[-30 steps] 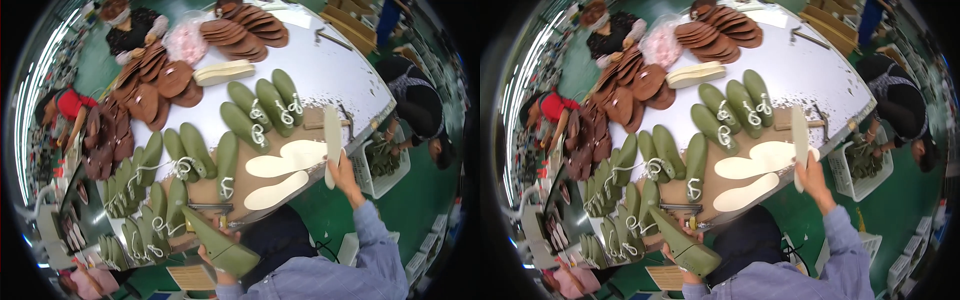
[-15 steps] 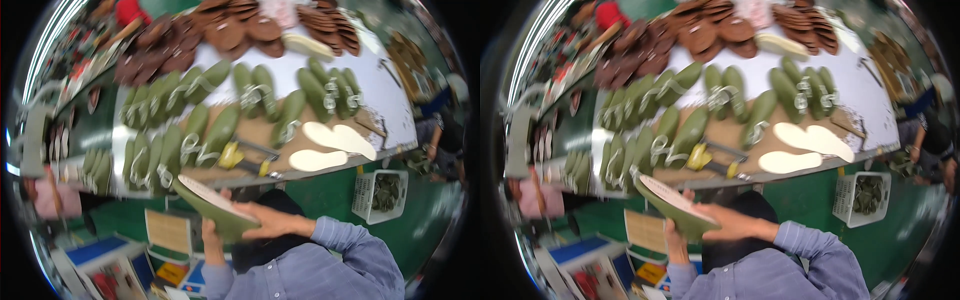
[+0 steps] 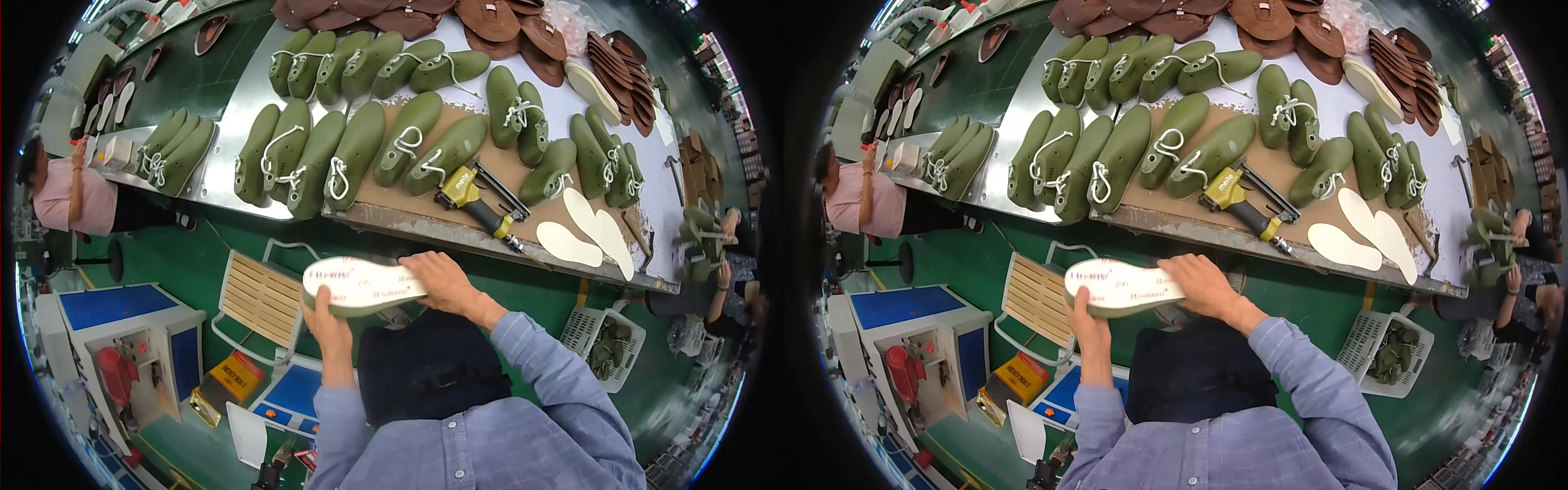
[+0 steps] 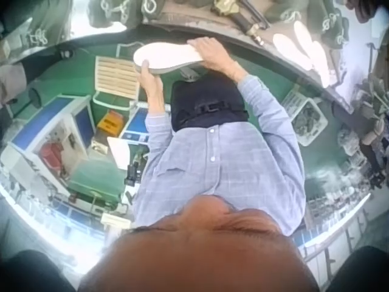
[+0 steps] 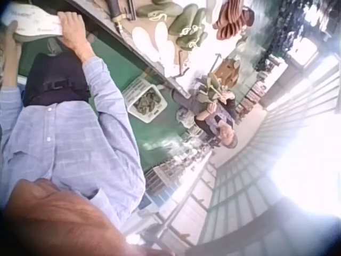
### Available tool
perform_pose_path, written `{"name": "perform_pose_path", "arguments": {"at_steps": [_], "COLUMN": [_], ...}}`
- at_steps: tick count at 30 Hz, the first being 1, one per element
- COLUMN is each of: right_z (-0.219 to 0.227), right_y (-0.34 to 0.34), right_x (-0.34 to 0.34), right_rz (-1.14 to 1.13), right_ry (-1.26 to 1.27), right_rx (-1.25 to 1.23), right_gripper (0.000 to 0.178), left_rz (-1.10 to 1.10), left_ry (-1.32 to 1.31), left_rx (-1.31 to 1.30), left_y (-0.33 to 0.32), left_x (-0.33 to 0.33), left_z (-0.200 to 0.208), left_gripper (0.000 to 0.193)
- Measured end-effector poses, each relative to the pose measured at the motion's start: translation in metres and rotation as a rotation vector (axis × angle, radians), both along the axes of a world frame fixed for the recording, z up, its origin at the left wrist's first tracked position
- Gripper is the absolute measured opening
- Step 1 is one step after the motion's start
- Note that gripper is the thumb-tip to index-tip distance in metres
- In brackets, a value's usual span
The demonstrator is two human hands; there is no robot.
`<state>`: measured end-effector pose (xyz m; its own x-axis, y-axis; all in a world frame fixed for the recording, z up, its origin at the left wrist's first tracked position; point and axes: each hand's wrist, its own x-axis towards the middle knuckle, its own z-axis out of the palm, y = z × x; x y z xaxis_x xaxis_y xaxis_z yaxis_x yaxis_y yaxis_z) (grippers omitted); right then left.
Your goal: Assemble shoe components by hammering and using a heat gun.
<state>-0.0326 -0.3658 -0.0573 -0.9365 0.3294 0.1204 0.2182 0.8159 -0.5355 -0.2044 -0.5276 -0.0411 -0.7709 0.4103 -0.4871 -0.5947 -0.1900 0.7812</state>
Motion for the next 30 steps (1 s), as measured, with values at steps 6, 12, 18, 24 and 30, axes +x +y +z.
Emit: {"name": "perform_pose_path", "arguments": {"at_steps": [6,12,18,24,30], "right_z": [-0.013,-0.02,0.001,-0.031,0.005], "right_y": [-0.005,-0.002,0.064,0.11,0.087], "right_x": [-0.012,-0.005,0.055,0.067,0.08], "right_rz": [0.183,0.215,-0.52,-0.555,-0.582], "right_ry": [0.066,0.029,0.043,-0.138,0.085], "right_rx": [0.22,0.219,0.218,0.173,0.011], "right_gripper": [0.041,0.044,0.057,0.063,0.067], "left_rz": [-0.177,-0.99,-1.14,-1.054,-1.013], "left_ry": [0.692,1.64,1.699,1.67,1.636], "left_rx": [-0.635,-0.599,-0.623,-0.643,-0.63], "left_y": [-0.065,0.024,0.022,0.032,0.035], "left_x": [0.012,0.031,0.03,0.044,0.052], "left_z": [-0.061,-0.001,-0.01,-0.009,-0.012], "left_gripper": [0.066,0.08,0.076,0.071,0.071]}}
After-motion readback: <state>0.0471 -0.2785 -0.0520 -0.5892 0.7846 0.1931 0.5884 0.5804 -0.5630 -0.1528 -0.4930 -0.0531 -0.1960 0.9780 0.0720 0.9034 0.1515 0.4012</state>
